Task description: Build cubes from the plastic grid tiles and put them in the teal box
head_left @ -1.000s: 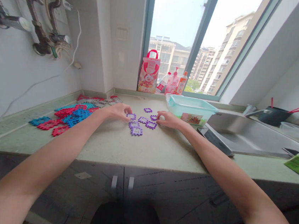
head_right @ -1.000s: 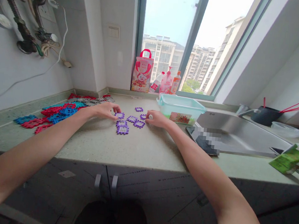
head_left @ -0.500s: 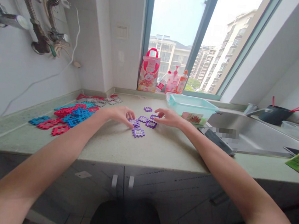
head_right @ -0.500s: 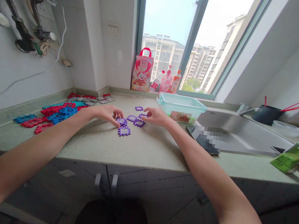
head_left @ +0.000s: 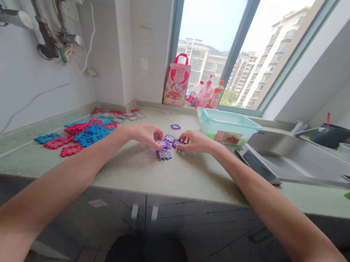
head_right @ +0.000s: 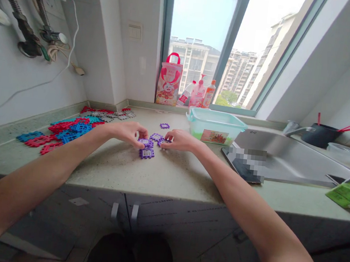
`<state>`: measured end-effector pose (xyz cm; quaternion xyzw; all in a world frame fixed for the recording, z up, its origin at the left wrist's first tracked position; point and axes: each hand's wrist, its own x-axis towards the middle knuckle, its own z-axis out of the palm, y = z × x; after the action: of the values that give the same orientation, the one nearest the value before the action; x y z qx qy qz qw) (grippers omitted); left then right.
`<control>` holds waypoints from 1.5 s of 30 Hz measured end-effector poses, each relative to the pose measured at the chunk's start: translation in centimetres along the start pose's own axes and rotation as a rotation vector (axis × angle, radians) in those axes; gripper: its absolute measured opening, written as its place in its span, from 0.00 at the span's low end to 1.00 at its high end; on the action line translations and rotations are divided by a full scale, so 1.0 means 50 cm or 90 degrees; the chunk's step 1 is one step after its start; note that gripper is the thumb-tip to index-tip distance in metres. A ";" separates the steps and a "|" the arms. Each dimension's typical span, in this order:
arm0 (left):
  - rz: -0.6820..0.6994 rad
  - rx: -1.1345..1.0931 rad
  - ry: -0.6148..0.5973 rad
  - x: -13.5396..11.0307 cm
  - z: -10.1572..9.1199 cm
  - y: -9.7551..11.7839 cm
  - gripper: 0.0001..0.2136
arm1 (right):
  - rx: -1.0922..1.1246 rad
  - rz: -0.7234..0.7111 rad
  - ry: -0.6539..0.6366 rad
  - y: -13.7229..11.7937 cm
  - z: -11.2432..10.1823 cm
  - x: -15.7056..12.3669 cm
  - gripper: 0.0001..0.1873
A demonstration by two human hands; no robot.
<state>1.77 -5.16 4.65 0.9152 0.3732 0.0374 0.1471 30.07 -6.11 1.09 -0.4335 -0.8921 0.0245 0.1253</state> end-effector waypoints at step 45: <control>-0.030 -0.026 0.076 0.049 0.063 -0.029 0.19 | 0.146 -0.049 0.264 0.026 0.020 0.022 0.22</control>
<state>3.13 -3.25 1.13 0.8992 0.4020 0.0959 0.1439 30.16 -4.39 0.14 -0.3781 -0.8543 0.0314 0.3553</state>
